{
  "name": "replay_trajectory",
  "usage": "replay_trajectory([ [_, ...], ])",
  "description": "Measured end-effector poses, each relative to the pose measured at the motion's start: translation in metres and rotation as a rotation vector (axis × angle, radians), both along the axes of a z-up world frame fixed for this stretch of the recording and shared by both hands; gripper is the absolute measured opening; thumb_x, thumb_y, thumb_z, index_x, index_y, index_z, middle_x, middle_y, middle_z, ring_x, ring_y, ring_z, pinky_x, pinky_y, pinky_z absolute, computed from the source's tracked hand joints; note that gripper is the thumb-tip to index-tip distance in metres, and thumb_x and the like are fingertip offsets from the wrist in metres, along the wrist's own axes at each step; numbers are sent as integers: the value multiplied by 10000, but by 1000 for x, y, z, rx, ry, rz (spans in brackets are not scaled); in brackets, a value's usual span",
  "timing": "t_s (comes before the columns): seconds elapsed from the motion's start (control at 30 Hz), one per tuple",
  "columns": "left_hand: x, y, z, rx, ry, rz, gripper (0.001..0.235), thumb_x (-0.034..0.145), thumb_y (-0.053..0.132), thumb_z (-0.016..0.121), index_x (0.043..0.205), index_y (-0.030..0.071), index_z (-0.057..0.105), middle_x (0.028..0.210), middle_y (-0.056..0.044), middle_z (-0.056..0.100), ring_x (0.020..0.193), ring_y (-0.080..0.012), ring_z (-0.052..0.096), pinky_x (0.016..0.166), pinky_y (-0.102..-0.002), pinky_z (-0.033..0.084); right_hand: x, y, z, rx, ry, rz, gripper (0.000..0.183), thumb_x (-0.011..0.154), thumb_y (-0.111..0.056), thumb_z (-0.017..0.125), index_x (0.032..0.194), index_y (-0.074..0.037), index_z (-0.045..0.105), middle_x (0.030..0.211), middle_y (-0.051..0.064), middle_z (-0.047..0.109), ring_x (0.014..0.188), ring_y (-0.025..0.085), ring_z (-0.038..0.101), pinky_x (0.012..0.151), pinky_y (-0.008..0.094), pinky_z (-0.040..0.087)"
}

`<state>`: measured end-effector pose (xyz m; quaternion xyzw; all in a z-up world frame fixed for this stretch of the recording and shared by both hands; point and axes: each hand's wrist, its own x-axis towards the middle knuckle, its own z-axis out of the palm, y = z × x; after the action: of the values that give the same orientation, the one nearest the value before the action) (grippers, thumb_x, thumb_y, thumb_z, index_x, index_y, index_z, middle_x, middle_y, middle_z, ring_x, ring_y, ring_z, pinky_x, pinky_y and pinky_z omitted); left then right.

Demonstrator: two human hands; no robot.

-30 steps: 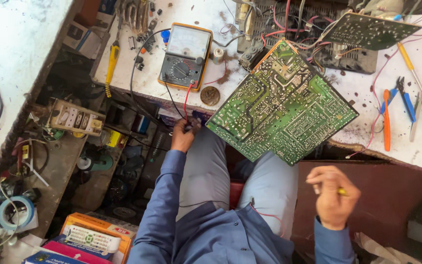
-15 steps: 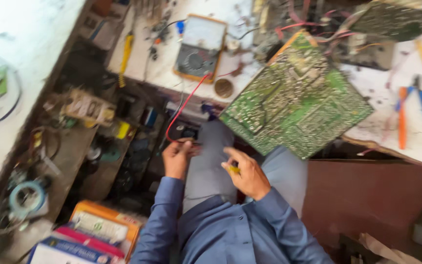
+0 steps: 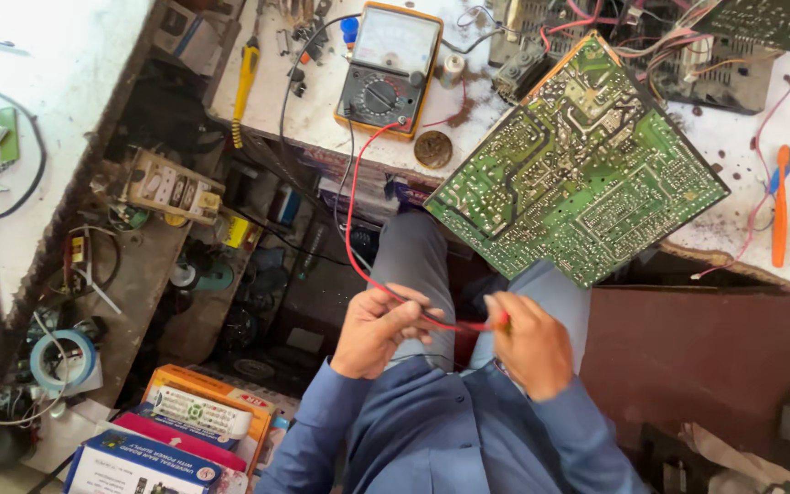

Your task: The person tests a green circuit board using a multimeter and then uses a yellow screwdriver to adjust components on the board. The person repeatedly switches between testing with the multimeter and adjusting with the screwdriver while seated at a cluttered workbench.

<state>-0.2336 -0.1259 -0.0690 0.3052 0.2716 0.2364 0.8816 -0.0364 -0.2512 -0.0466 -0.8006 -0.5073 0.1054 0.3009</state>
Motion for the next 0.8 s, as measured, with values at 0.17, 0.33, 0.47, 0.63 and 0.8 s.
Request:
replay_trajectory([
  [0.17,-4,25,72,609,970,-425,395,1034,279,652,914,-78,768,778,-223,753,589,-230,676,558,-333,525,2,-34,51,224,-125,69,153,921,-53,693,1071,-29,713,832,132,689,667,311,671,585,404,517],
  [0.33,16,31,127,1324,660,236,230,916,159,749,1106,33,717,781,-102,651,681,-212,660,632,-317,530,4,-8,57,553,-201,140,181,1013,31,646,1195,31,641,938,157,694,787,274,716,694,347,567],
  [0.47,52,38,136,1574,355,-64,477,804,39,702,1275,-18,653,1201,-200,620,1094,-371,620,903,-411,535,-4,16,58,731,-147,41,171,980,8,658,1149,-18,667,938,155,700,762,210,717,692,311,604],
  [0.63,94,51,121,1630,393,-178,344,838,-58,640,1156,62,691,1205,-120,646,1155,-337,649,987,-388,535,10,28,70,757,-196,109,273,959,-53,783,1180,-27,625,997,146,697,875,253,735,779,343,638],
  [0.8,105,75,113,1466,380,298,376,900,-94,524,1238,1,660,1294,-189,595,1038,-280,686,912,-351,591,43,35,75,539,-209,-69,403,863,-137,896,1147,-15,638,955,153,647,799,234,650,719,349,551],
])
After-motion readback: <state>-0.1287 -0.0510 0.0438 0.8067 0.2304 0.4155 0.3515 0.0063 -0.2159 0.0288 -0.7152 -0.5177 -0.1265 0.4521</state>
